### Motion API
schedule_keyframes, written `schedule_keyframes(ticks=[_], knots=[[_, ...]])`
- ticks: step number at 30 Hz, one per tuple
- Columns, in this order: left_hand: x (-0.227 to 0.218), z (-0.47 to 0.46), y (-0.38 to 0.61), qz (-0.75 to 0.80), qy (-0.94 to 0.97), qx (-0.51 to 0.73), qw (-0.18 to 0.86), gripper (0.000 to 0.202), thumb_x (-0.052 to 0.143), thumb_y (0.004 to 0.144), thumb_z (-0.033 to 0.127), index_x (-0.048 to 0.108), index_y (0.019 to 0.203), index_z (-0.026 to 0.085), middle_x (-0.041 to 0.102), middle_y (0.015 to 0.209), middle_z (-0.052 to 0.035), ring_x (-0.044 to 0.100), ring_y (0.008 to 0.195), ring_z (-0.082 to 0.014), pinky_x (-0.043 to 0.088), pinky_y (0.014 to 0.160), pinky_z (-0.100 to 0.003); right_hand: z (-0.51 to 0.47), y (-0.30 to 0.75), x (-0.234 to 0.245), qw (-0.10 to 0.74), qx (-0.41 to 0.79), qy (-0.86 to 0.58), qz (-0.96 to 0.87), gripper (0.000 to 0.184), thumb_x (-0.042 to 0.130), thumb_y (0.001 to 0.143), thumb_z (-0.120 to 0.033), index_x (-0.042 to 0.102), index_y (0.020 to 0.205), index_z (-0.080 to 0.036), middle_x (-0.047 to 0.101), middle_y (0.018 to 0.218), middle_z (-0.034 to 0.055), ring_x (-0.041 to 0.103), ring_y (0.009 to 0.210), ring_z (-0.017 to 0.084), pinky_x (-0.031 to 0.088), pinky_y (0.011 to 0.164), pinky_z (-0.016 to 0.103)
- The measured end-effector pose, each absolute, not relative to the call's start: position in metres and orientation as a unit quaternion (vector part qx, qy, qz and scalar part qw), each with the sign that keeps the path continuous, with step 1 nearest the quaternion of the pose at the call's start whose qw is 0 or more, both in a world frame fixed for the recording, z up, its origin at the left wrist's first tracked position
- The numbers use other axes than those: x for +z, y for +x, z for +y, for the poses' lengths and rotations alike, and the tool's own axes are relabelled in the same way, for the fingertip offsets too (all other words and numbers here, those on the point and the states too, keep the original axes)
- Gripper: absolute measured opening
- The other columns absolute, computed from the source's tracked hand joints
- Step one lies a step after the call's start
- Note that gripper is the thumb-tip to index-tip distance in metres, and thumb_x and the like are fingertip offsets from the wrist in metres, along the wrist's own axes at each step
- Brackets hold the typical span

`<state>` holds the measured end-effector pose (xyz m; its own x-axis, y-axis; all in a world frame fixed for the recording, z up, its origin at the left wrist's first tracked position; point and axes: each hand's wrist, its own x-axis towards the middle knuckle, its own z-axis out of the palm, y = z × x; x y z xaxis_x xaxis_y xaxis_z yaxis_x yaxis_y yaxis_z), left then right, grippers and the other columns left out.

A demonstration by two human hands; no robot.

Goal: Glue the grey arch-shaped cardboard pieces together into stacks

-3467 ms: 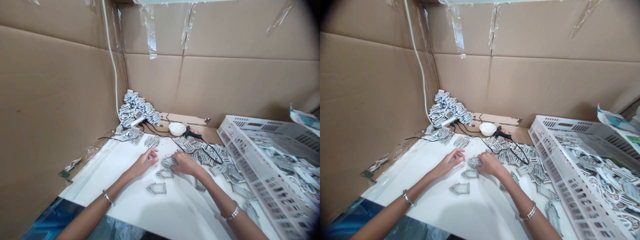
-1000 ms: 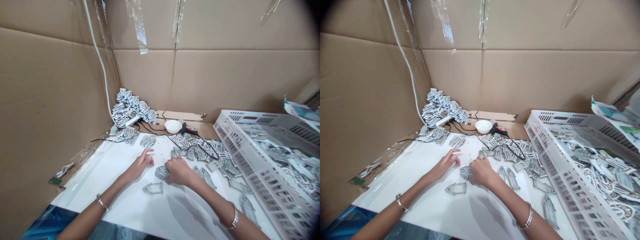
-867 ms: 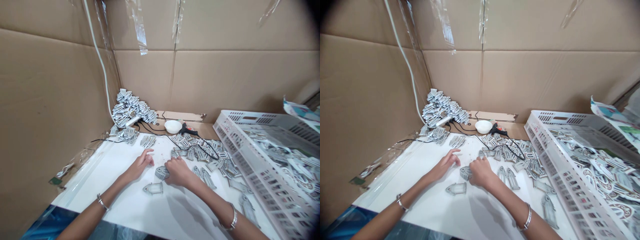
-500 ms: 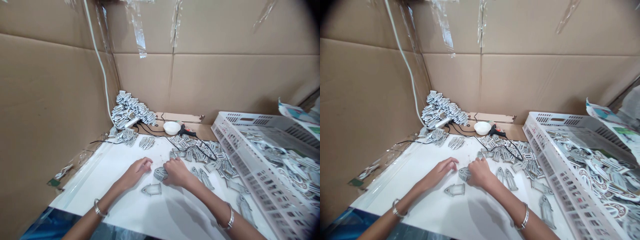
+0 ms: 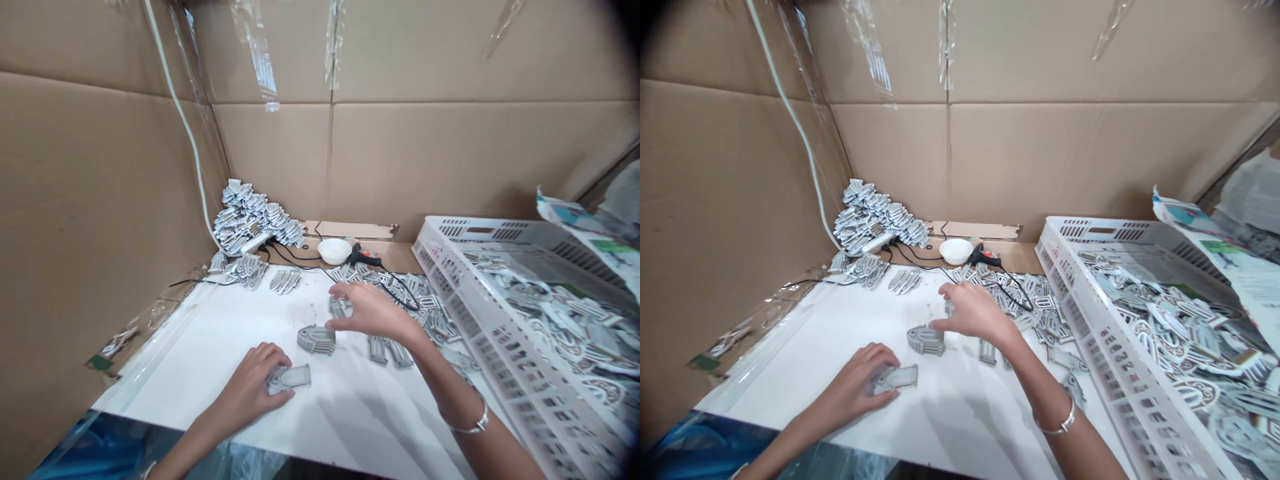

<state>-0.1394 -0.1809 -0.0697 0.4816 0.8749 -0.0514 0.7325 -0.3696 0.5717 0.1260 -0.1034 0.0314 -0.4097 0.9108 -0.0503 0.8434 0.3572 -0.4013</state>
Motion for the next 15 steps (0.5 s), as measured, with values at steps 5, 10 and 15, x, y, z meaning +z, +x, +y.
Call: schedule_keyframes(ticks=[5, 10, 15], knots=[[-0.046, -0.169, -0.139, 0.46, 0.819, 0.2, 0.279, 0.028, 0.067, 0.087, 0.041, 0.06, 0.109, 0.025, 0.061, 0.114, -0.0054, 0.055, 0.108, -0.0242, 0.043, 0.094, -0.036, -0.102, 0.147, 0.045, 0.246, 0.242, -0.529, -0.775, 0.038, 0.062, 0.084, -0.054, 0.068, 0.106, -0.024, 0.072, 0.109, 0.0067, 0.066, 0.098, 0.024, 0.048, 0.082, 0.035], [-0.032, -0.138, -0.116, 0.452, 0.823, 0.248, 0.238, 0.032, 0.072, 0.083, 0.043, 0.062, 0.108, 0.025, 0.062, 0.114, -0.0057, 0.054, 0.112, -0.0252, 0.041, 0.099, -0.038, -0.1, 0.16, 0.054, 0.334, 0.28, -0.501, -0.748, 0.029, 0.059, 0.087, -0.047, 0.07, 0.097, -0.023, 0.073, 0.101, 0.0064, 0.066, 0.091, 0.021, 0.05, 0.081, 0.035], [-0.042, -0.121, -0.101, 0.452, 0.827, 0.236, 0.237, 0.033, 0.075, 0.08, 0.043, 0.064, 0.106, 0.024, 0.063, 0.115, -0.0061, 0.054, 0.114, -0.0264, 0.041, 0.099, -0.039, -0.103, 0.168, 0.063, 0.361, 0.282, -0.483, -0.746, 0.025, 0.06, 0.087, -0.043, 0.07, 0.096, -0.022, 0.074, 0.099, 0.0045, 0.066, 0.091, 0.018, 0.05, 0.082, 0.033]])
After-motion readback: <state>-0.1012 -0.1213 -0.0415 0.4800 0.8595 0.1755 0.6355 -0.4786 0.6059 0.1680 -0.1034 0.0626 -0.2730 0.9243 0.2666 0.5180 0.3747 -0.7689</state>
